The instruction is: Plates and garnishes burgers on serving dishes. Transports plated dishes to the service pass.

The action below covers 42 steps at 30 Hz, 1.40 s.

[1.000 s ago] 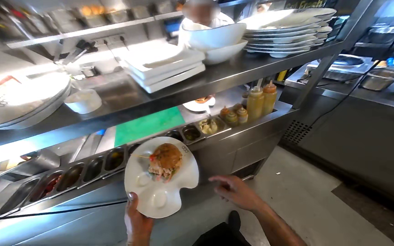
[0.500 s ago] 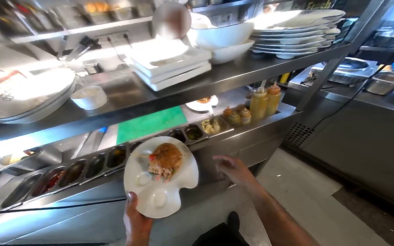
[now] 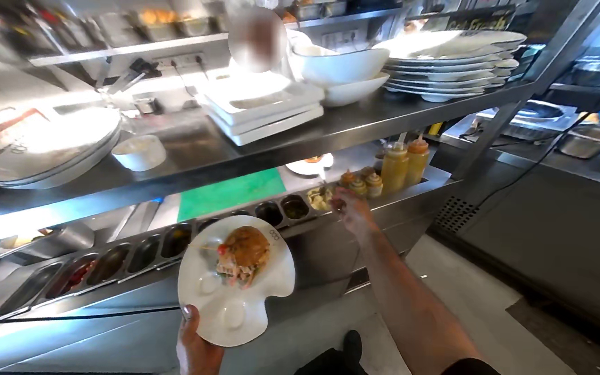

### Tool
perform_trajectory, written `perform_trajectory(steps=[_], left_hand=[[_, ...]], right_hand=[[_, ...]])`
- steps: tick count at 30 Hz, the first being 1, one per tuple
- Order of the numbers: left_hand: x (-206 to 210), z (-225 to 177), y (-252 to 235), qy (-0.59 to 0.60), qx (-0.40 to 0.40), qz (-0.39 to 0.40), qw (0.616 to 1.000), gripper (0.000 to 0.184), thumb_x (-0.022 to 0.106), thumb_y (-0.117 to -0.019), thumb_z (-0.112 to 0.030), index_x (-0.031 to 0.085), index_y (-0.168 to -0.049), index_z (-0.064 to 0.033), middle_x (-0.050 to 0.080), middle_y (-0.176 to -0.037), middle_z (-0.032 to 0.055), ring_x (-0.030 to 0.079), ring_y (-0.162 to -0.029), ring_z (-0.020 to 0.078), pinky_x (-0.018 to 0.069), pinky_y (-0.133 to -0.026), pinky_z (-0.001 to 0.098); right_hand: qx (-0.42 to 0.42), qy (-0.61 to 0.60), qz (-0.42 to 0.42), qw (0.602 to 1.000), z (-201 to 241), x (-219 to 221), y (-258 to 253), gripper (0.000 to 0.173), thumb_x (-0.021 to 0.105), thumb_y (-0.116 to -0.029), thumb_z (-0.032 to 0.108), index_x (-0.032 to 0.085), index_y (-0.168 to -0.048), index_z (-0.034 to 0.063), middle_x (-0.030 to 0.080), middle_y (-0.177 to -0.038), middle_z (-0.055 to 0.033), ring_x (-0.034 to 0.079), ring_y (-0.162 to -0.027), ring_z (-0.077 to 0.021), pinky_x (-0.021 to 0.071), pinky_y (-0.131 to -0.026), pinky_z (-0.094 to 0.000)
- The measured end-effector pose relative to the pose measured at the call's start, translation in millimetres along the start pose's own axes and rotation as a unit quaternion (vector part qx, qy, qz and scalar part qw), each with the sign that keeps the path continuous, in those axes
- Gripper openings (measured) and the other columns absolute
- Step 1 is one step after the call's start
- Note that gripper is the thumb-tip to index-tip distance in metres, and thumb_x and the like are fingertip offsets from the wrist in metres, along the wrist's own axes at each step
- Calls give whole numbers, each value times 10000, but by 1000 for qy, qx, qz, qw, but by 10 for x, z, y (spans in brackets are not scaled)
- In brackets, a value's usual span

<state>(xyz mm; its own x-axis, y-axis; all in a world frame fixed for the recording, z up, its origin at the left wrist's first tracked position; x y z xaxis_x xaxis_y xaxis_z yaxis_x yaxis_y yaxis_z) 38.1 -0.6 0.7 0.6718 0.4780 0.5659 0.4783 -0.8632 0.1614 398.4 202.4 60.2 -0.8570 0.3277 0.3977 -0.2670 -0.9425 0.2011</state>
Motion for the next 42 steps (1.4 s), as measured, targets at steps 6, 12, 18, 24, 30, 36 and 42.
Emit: perform_trajectory(steps=[6,12,18,24,30,36,42], left_hand=[[30,-29,5,5,0,-5,1000,391,301,-1117,-334,470,-1379,-98,707,-1122,91,726,-996,193,636,-820,426],[64,-48,-29,6,3,-14,1000,378,305,-1118,-337,488,-1344,-95,713,-1091,90,730,-979,192,639,-807,428],[39,-39,-72,14,4,-13,1000,389,321,-1112,-344,490,-1347,-83,714,-1092,97,732,-967,198,641,-797,431],[22,-33,-105,32,-5,-17,999,416,328,-1114,-333,465,-1394,-58,705,-1112,152,730,-974,243,637,-807,463],[10,10,-120,46,-11,-20,999,400,339,-1111,-314,451,-1397,-57,706,-1101,157,735,-963,255,641,-792,465],[-89,17,-125,25,-7,-48,999,401,344,-1118,-334,495,-1376,-67,709,-1102,124,728,-966,223,636,-801,451],[-169,27,-195,-13,5,9,1000,369,264,-1125,-355,481,-1354,-163,710,-1071,-75,695,-983,32,613,-862,305]], right_hand=[[15,-21,-20,999,-33,22,-196,279,548,-1057,191,584,-1292,46,687,-1008,-110,697,-811,-185,594,-706,-322],[22,-36,-25,999,-55,46,-252,274,546,-1059,211,591,-1285,61,686,-1004,-103,700,-837,-193,597,-730,-334],[35,-43,-20,998,-156,76,-312,344,561,-1059,247,558,-1350,64,686,-1081,-126,712,-883,-206,608,-767,-345],[35,-28,1,999,-238,66,-309,379,587,-1045,271,549,-1366,74,692,-1087,-112,711,-878,-196,611,-773,-347],[37,-7,13,999,-267,29,-226,397,572,-1054,316,532,-1384,100,675,-1120,-96,703,-925,-200,600,-802,-351],[26,27,33,999,-250,57,-158,347,543,-1066,261,522,-1367,90,681,-1088,-95,696,-887,-188,594,-781,-348],[-230,53,-47,971,351,10,216,752,619,-989,41,210,-1611,151,688,-1078,-151,703,-808,-201,605,-696,-354]])
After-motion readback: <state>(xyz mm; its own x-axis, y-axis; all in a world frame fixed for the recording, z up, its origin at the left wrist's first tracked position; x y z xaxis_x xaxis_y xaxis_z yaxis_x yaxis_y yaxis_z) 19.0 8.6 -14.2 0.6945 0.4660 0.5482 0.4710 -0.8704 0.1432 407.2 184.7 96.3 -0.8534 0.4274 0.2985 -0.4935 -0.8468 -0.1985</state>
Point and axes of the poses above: each hand's wrist, its own y-axis away from the middle knuckle, its own x-axis out of the palm, z = x × y, the point moved 2 cm from there along -y, towards the middle knuckle
